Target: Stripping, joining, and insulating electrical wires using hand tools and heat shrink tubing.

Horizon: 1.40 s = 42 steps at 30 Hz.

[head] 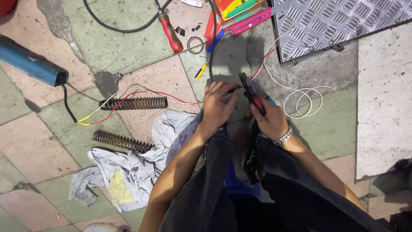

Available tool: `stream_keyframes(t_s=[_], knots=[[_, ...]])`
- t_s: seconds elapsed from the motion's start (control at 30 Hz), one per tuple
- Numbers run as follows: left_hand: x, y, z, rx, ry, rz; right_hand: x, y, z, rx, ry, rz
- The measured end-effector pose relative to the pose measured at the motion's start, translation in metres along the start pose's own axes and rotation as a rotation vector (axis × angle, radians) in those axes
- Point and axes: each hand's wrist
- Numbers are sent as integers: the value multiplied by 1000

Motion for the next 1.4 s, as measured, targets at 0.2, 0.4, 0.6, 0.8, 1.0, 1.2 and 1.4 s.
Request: stream_keyframes(t_s=[0.2,0.4,0.6,0.8,1.0,1.2,1.4], knots=[[1,-2,0,-39,-18,-19,-1,0,13,-13,143,-8],[0,-1,-1,-46,-18,8,-3,8,31,-54,138,10],[-7,6,-3,138,68,74,-2,10,33,-49,119,19],[-9,10,-1,159,106,114,-1,4,18,-34,116,31],[-11,10,-2,107,116,132,-1,6,23,-29,111,21],[-9,8,5,42,117,164,-4,8,33,47,183,31],[-10,11,3,-14,110,186,-6,7,32,98,218,35]])
Point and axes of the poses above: each hand's wrist, its own x-axis away from the middle knuckle, its own y-axis out of the back of the hand, z = x × y, and after that the axes turned 4 degrees about -x, right-handed
